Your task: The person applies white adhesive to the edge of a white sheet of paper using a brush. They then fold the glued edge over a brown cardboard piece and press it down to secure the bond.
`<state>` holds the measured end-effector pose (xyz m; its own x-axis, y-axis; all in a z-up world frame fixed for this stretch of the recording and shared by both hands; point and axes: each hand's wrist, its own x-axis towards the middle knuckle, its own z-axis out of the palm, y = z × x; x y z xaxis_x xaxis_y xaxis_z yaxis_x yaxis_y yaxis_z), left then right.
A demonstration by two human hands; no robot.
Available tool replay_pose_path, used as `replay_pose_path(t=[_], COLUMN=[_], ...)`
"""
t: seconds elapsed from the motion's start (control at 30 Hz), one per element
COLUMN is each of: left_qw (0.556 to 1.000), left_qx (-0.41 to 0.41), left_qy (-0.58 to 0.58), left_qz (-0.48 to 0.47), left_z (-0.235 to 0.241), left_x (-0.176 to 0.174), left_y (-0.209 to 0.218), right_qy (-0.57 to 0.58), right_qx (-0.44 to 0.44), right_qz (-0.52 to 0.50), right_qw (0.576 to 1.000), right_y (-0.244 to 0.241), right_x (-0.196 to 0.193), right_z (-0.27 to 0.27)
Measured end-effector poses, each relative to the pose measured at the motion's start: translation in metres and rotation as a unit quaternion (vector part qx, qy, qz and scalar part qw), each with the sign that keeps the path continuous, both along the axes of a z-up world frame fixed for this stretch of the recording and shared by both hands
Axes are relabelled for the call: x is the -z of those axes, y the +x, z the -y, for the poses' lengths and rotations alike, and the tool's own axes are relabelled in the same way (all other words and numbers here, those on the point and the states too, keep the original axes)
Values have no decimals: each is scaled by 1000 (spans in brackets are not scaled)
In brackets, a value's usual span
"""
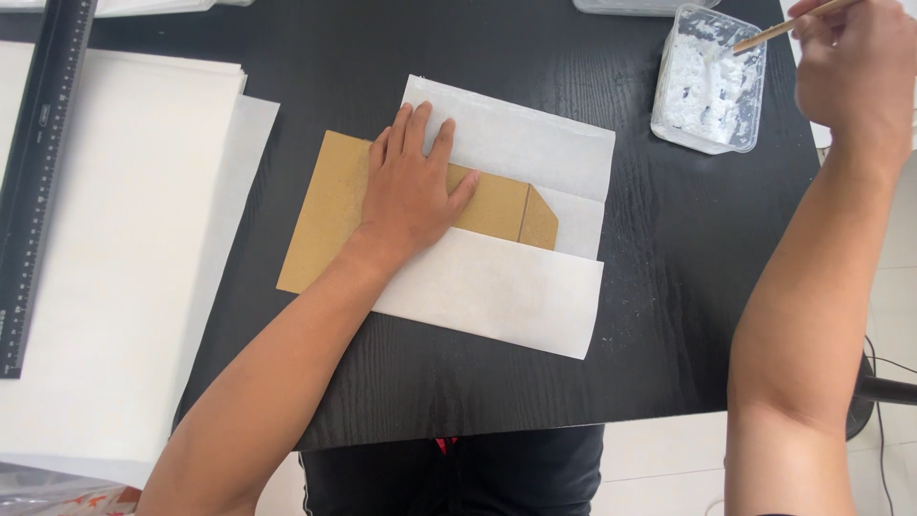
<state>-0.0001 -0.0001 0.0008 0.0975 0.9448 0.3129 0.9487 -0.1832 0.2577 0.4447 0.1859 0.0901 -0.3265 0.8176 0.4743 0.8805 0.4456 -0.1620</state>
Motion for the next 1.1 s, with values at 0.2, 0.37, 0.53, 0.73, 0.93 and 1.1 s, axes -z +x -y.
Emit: replay_pose_path(t=[0.2, 0.37, 0.53, 0.73, 0.93, 1.1], left_qw=[1000, 1000, 1000, 1000, 999, 999], left_qx=[-10, -17, -19, -26, -27, -33], left_qy=[1, 7, -18, -15, -41, -41], left_qz=[4, 8, -2, 2, 6, -8], left_z=[2, 0, -1, -1, 0, -2], left_x=[0, 5, 2, 1, 4, 4], left_y=[1, 2, 3, 3, 4, 4], right_qy=[-32, 9, -4, -82, -139, -141], right_qx=[-69, -143, -167, -277, -259, -271], right_qz=[-45, -52, -170, -280, -276, -264], right_qw=[996, 988, 971, 915, 915, 915], right_y=[7, 4, -89, -209, -247, -251], right_x=[10, 3, -42, -40, -18, -11], right_z=[-12, -4, 55, 87, 94, 93])
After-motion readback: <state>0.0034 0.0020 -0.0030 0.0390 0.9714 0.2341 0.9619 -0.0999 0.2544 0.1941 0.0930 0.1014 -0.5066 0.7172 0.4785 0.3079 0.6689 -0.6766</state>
